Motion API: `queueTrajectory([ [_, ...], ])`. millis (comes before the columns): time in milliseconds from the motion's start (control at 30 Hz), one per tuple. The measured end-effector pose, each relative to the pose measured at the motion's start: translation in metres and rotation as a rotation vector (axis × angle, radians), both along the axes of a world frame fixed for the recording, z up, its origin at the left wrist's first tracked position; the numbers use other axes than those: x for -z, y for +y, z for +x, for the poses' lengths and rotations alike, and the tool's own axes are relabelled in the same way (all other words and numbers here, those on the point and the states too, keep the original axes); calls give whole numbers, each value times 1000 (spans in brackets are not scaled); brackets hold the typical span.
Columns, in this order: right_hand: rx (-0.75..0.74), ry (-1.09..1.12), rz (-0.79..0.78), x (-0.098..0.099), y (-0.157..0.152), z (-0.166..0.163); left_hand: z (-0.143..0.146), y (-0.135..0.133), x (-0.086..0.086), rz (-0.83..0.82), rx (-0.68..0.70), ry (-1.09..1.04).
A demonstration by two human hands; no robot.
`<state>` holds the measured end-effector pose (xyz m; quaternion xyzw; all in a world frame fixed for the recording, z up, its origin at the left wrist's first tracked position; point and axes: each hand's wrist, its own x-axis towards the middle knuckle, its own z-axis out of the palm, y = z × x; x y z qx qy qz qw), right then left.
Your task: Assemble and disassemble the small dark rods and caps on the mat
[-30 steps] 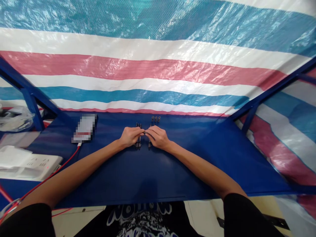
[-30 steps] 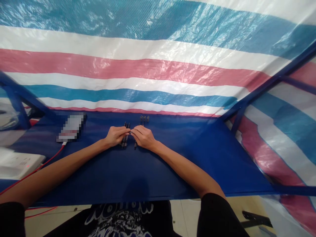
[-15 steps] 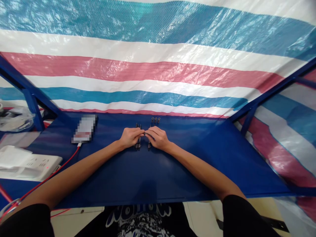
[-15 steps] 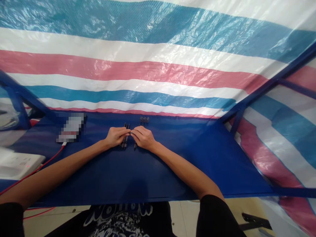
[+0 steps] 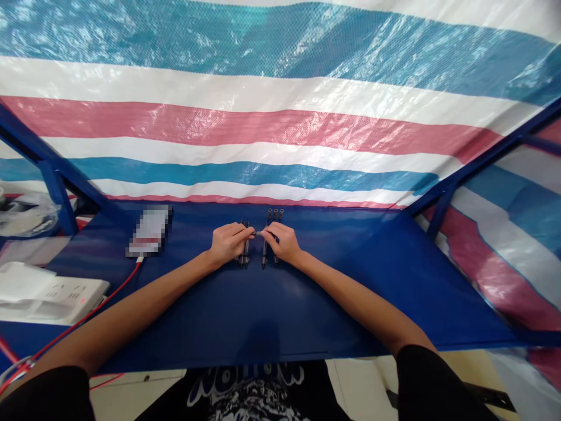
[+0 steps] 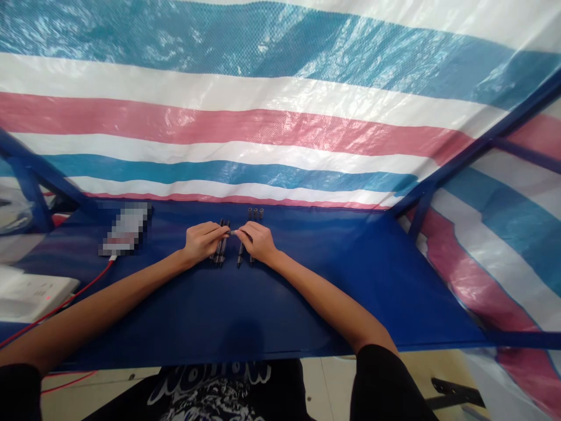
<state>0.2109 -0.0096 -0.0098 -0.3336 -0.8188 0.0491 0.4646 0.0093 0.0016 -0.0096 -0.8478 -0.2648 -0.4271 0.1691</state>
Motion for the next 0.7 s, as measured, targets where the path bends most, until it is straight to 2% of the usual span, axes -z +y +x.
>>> queueTrajectory([
  [367, -11, 20, 25, 0, 0, 0, 0, -2, 0, -12, -88, 69],
  [700, -10, -23, 73, 2, 0, 0, 0, -3, 2, -85, -71, 56],
])
